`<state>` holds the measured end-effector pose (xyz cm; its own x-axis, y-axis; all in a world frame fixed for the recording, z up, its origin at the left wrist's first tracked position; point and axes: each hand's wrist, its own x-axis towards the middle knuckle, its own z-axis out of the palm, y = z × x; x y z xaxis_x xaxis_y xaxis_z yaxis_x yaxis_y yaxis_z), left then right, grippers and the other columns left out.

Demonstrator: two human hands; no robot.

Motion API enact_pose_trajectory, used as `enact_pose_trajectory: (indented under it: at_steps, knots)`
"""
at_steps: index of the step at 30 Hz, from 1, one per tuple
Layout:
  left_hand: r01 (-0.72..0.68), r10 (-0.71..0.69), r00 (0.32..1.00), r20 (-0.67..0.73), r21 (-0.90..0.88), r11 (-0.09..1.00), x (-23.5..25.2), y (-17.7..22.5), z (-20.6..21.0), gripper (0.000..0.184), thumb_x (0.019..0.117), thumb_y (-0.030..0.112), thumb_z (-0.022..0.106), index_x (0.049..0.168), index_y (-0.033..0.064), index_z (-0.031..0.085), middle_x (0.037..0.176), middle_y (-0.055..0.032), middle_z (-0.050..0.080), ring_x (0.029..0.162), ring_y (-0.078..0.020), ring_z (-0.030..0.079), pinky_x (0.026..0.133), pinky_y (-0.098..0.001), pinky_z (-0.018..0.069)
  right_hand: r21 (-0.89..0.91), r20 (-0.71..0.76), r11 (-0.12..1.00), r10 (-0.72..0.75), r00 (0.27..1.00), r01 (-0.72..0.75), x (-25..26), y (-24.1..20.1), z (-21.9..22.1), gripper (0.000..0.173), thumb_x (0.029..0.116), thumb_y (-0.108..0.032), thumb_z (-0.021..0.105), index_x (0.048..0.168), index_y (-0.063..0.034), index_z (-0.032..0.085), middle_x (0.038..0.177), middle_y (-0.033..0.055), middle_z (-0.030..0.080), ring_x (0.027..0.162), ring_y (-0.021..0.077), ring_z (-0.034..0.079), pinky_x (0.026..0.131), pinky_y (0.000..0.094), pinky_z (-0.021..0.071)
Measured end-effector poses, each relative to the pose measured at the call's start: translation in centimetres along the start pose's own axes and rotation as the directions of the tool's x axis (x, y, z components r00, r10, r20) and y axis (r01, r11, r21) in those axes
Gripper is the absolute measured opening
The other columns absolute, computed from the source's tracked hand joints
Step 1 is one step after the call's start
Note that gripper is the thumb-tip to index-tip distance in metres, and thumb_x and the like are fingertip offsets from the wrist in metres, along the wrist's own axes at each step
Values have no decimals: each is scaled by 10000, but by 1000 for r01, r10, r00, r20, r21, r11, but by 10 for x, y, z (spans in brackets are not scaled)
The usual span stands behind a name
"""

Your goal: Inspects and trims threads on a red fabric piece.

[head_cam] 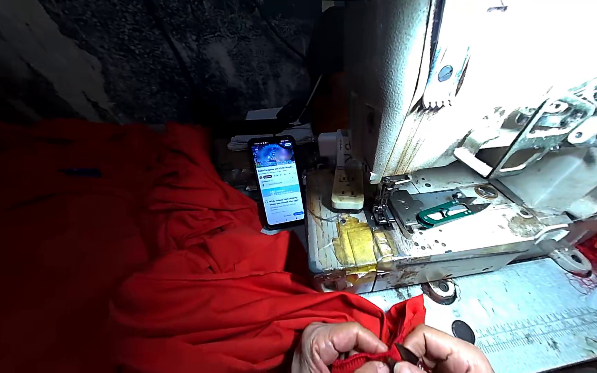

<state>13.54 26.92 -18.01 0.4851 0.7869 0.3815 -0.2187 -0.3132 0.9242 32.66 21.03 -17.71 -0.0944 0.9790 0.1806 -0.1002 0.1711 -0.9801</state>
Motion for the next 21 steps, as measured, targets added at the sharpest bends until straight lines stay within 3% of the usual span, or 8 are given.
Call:
enact_pose_trajectory:
  at_steps: [3,7,11,16,21]
  knots:
    - [1,1,999,-39,43,999,0,0,3,120,830,-88,678,935,-84,736,851,-42,754,785,16,667,739,-167,548,-43,-92,999,0,996,-4,0,0,6,43,946,-52,680,925,-49,642,735,-58,646,592,3,585,538,209,499]
    - [-51,55,998,-39,115,992,1,-3,3,77,805,-73,703,875,-84,731,819,-66,715,813,-9,642,751,-153,518,-66,-98,998,2,995,-9,0,1,5,66,934,-56,698,899,-55,642,706,-66,635,558,-13,555,511,190,470]
    - [-93,96,995,-26,94,991,3,-9,2,33,809,-65,708,835,-58,727,843,-40,651,878,-27,590,782,-144,477,-150,-6,988,-43,999,42,6,-1,-5,108,923,-70,711,849,-22,650,675,-54,608,550,-37,522,505,160,435]
    - [-70,73,997,-27,106,992,3,-6,1,34,801,-73,687,793,-54,714,839,-41,669,871,-22,606,772,-143,488,-336,108,924,-155,982,183,19,-4,-12,212,924,-89,719,795,64,648,645,54,599,578,-7,508,539,158,395]
    - [-62,66,998,-24,134,989,0,-5,1,42,811,-48,687,805,-51,729,814,-42,683,848,-19,613,753,-144,485,-162,285,950,-215,934,268,20,5,-23,274,950,-141,707,777,60,636,653,42,581,611,-19,500,567,147,386]
